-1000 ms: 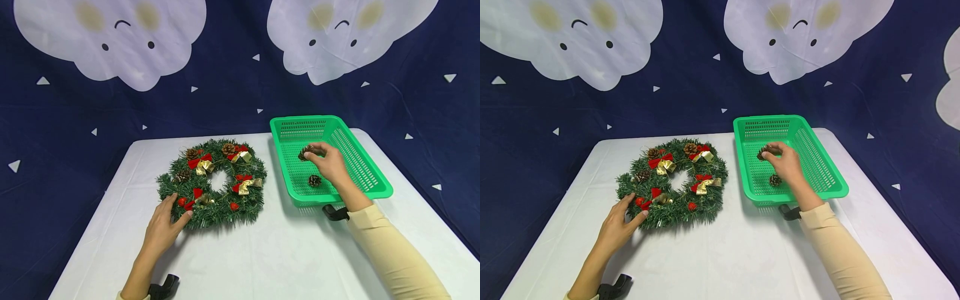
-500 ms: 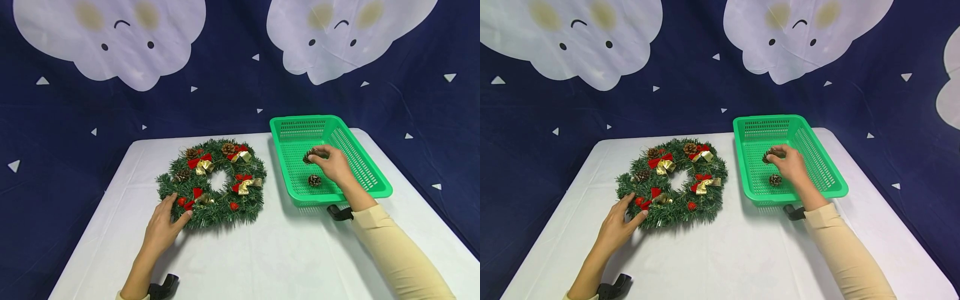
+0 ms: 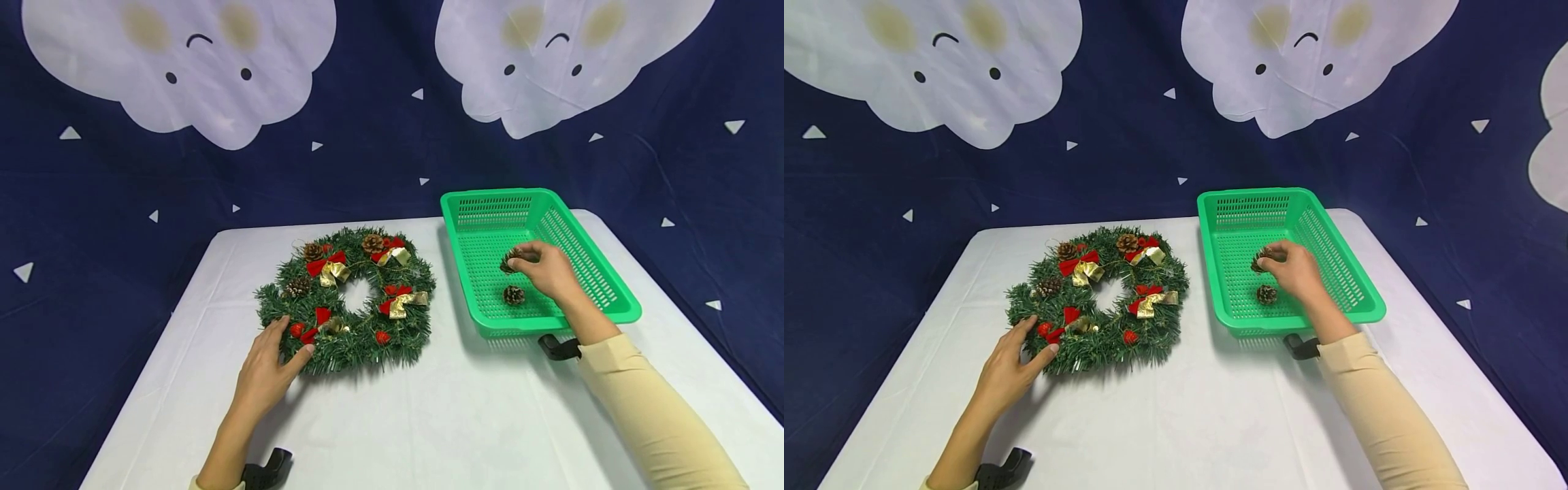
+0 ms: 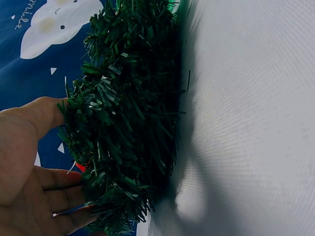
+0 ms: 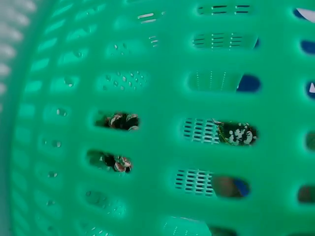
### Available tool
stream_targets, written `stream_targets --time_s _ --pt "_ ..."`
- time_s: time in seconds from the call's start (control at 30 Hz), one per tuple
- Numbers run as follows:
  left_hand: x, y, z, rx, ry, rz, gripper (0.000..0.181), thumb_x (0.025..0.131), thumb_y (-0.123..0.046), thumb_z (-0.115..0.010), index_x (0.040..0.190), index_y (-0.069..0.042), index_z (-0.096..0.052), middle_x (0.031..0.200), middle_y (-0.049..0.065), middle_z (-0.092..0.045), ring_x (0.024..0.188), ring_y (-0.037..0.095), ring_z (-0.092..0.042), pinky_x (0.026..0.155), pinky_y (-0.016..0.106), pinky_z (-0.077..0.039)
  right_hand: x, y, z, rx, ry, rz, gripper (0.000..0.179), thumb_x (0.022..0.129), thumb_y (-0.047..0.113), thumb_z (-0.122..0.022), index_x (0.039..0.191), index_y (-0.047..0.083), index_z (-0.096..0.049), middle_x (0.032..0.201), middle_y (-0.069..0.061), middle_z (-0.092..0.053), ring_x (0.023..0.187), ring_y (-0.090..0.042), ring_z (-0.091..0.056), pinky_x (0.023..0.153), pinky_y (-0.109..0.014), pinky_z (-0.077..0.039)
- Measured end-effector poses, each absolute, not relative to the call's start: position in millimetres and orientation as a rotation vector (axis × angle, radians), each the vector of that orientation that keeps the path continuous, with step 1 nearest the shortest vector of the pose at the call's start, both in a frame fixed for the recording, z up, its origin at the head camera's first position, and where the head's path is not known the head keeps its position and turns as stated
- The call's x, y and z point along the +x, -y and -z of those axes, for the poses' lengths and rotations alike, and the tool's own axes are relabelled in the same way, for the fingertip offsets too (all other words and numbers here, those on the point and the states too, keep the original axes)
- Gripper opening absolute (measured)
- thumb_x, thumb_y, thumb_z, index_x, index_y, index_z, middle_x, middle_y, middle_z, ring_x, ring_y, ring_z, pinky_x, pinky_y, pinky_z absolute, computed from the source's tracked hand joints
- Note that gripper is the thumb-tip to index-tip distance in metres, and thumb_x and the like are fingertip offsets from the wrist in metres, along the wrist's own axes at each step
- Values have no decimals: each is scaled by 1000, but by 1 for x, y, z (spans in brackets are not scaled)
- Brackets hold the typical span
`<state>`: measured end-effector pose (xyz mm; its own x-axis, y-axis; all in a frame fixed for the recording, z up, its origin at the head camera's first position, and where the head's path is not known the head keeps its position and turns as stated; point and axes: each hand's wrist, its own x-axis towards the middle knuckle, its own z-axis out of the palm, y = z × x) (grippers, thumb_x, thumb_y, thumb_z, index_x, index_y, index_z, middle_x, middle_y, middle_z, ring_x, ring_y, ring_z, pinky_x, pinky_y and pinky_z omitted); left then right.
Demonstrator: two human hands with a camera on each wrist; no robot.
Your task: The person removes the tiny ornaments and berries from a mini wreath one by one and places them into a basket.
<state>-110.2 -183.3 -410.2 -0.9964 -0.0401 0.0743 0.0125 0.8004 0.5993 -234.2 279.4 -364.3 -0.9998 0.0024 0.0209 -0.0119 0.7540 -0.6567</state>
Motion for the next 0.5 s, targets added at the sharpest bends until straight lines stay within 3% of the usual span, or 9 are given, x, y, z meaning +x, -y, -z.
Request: stream_targets --time_s 0.5 --pt "-110 183 410 28 2903 966 78 90 -51 -56 149 -9 -28 153 24 -25 140 44 -23 107 67 -25 -236 -288 366 -27 3010 -1081 50 94 35 -55 131 2 -50 132 -28 -52 121 -45 -48 89 -53 -47"
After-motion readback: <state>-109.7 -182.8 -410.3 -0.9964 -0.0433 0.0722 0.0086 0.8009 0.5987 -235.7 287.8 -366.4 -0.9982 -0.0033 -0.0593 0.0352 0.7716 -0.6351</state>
